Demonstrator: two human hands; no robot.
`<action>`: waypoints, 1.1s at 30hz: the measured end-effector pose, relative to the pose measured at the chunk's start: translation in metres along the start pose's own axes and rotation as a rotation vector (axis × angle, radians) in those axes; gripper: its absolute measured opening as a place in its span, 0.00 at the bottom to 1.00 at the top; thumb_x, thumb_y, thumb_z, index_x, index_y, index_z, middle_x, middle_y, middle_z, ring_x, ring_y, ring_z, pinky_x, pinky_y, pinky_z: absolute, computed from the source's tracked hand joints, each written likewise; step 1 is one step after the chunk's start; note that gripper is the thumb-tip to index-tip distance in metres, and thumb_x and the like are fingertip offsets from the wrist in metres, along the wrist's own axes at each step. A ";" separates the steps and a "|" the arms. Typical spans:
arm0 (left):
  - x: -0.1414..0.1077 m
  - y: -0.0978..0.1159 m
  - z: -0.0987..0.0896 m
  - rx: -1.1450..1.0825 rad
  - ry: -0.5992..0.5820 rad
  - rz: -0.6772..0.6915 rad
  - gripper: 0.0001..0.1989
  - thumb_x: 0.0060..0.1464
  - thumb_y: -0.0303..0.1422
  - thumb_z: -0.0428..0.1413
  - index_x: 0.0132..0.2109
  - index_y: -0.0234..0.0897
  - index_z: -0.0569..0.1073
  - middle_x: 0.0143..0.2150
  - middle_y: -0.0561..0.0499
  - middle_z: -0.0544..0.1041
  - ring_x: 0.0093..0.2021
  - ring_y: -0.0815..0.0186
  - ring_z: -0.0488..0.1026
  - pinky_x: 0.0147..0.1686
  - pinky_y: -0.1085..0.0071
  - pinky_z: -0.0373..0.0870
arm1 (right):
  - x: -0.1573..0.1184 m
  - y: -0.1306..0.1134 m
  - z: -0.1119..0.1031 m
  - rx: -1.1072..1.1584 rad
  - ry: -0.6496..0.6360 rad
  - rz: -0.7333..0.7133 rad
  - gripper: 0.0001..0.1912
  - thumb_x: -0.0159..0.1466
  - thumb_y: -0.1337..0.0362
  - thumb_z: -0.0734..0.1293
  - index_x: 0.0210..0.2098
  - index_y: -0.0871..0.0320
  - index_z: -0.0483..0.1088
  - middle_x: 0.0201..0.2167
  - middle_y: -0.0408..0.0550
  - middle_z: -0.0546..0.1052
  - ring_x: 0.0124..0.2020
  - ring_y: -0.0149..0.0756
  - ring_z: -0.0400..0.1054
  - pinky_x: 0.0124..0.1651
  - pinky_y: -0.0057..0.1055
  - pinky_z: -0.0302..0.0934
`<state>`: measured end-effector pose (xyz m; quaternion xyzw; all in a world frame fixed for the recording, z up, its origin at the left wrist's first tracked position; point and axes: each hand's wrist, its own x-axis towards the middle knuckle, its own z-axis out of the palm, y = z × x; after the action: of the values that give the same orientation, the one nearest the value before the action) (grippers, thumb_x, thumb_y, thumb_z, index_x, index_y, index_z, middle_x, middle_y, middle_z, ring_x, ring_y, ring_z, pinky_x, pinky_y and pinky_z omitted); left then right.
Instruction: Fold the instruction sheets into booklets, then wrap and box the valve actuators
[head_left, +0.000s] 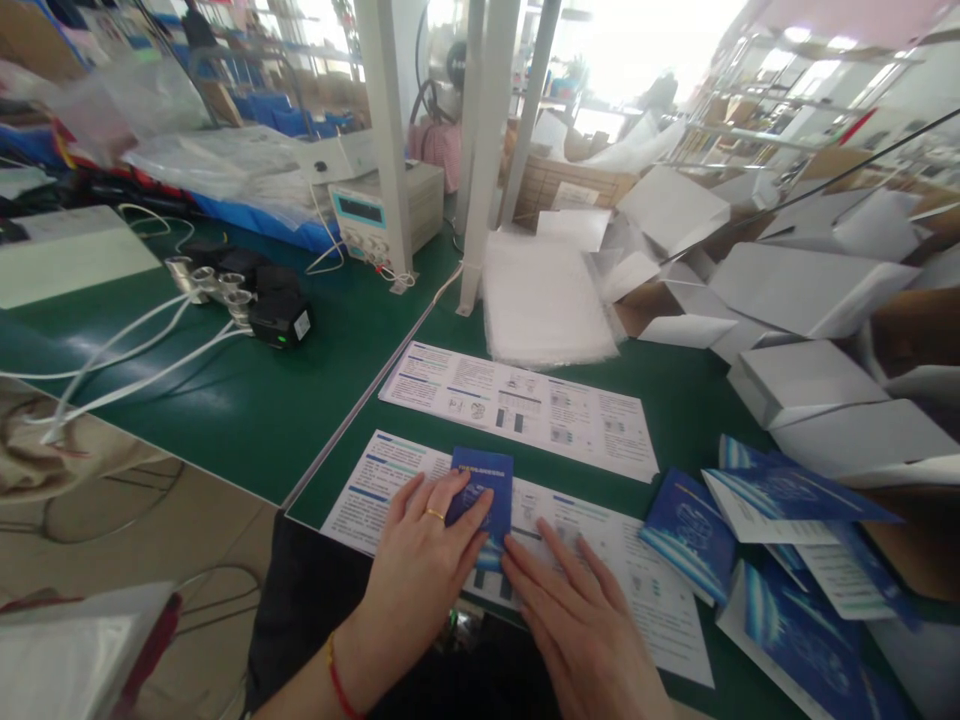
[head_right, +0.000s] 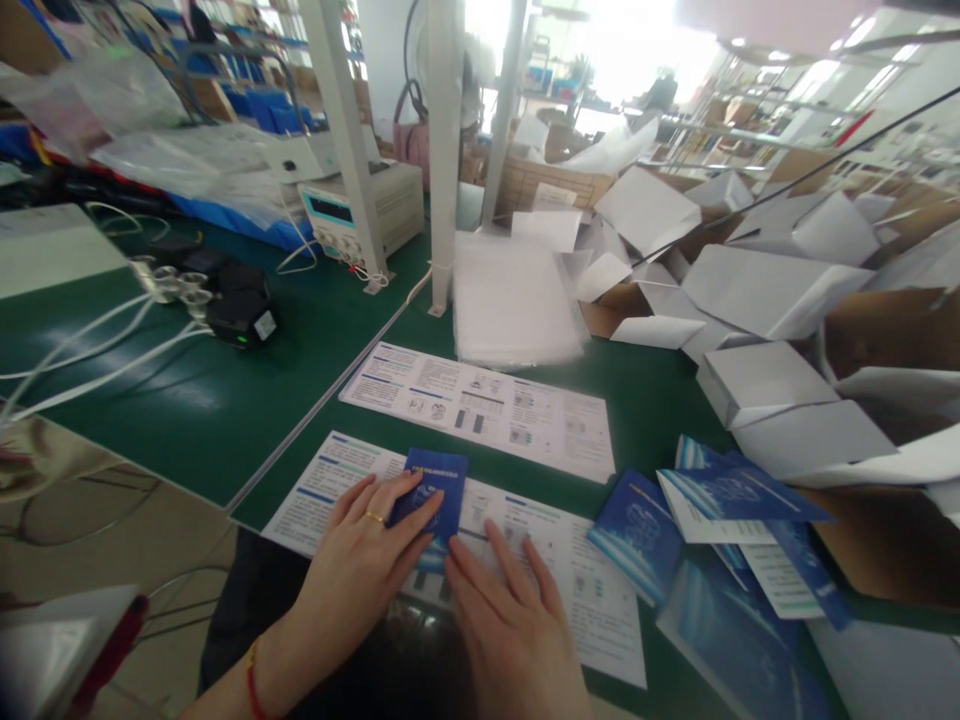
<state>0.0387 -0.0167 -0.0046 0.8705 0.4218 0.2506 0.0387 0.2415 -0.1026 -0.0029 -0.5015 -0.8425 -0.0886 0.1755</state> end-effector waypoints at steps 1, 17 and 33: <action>0.000 0.000 0.000 0.003 -0.008 0.005 0.16 0.66 0.30 0.55 0.58 0.42 0.77 0.58 0.41 0.77 0.57 0.50 0.76 0.58 0.45 0.72 | 0.003 0.000 -0.001 0.011 -0.019 0.029 0.22 0.70 0.73 0.59 0.58 0.52 0.74 0.63 0.38 0.75 0.67 0.44 0.64 0.67 0.45 0.59; -0.004 0.000 0.002 -0.012 -0.010 -0.023 0.17 0.63 0.29 0.59 0.58 0.43 0.77 0.59 0.41 0.76 0.57 0.50 0.75 0.59 0.43 0.71 | 0.056 0.019 0.019 0.017 -0.109 0.259 0.22 0.72 0.72 0.57 0.60 0.59 0.73 0.68 0.51 0.69 0.70 0.58 0.60 0.64 0.62 0.62; -0.010 -0.002 0.004 -0.037 0.172 -0.074 0.23 0.66 0.38 0.57 0.63 0.32 0.69 0.59 0.35 0.75 0.58 0.48 0.74 0.56 0.50 0.77 | -0.017 -0.017 0.008 0.366 0.140 0.358 0.20 0.70 0.68 0.65 0.60 0.54 0.73 0.61 0.54 0.76 0.60 0.46 0.73 0.58 0.42 0.74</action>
<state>0.0346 -0.0223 -0.0129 0.8288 0.4506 0.3307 0.0276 0.2322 -0.1218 -0.0160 -0.5952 -0.7283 0.0632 0.3338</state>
